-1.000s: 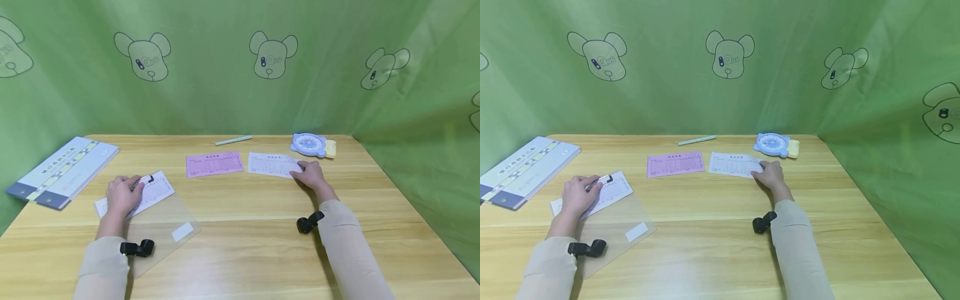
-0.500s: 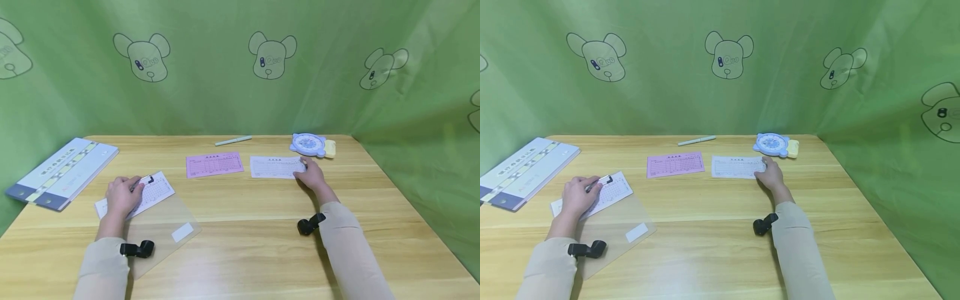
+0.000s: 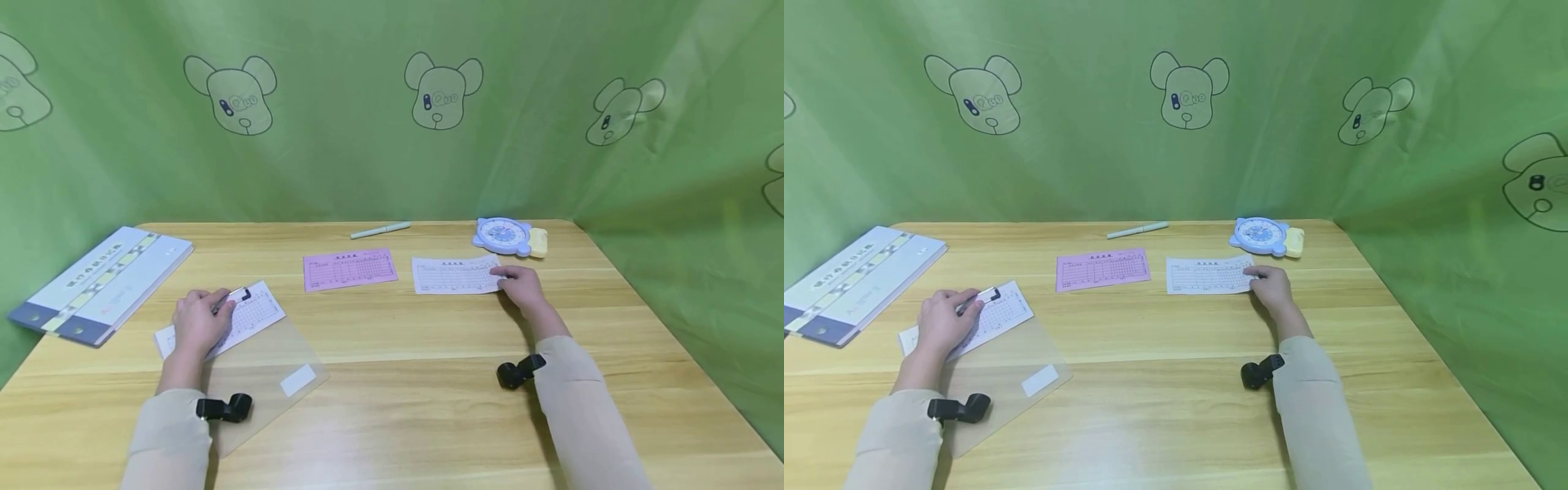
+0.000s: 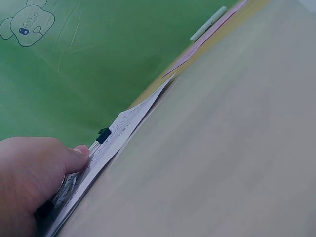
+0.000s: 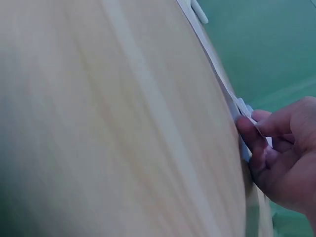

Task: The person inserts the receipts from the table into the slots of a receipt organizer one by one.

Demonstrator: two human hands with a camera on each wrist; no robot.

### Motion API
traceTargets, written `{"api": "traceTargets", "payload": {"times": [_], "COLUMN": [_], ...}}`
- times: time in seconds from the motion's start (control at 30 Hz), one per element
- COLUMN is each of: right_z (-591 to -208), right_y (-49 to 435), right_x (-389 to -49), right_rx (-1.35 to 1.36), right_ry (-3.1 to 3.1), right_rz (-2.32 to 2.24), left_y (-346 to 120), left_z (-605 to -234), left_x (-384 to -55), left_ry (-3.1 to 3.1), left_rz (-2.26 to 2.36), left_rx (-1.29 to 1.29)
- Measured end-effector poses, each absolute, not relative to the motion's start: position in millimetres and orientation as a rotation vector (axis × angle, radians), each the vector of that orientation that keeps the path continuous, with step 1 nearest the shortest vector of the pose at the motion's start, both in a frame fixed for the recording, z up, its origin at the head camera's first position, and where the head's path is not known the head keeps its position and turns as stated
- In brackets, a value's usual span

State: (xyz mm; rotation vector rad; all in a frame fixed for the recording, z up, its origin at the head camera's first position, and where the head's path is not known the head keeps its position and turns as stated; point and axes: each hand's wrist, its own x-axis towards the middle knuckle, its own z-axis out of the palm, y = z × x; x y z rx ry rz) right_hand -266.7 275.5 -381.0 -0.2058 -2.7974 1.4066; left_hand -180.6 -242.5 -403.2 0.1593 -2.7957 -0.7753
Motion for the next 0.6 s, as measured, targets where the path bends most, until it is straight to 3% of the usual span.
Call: {"api": "traceTargets", "payload": {"times": [0.17,0.6], "right_z": [-372,-338], "right_y": [280,257], "right_x": [-259,-247], "right_rx": [-0.261,-0.039], "right_ry": [-2.724,-2.515], "right_rz": [1.624,2.038], "left_y": [-242,-241], "left_z": [-403,-403], "left_x": [-181,-179], "left_ry": [-2.796,-2.802], "left_rz": [-0.776,-0.806], "left_rx": [0.156,0.181]}}
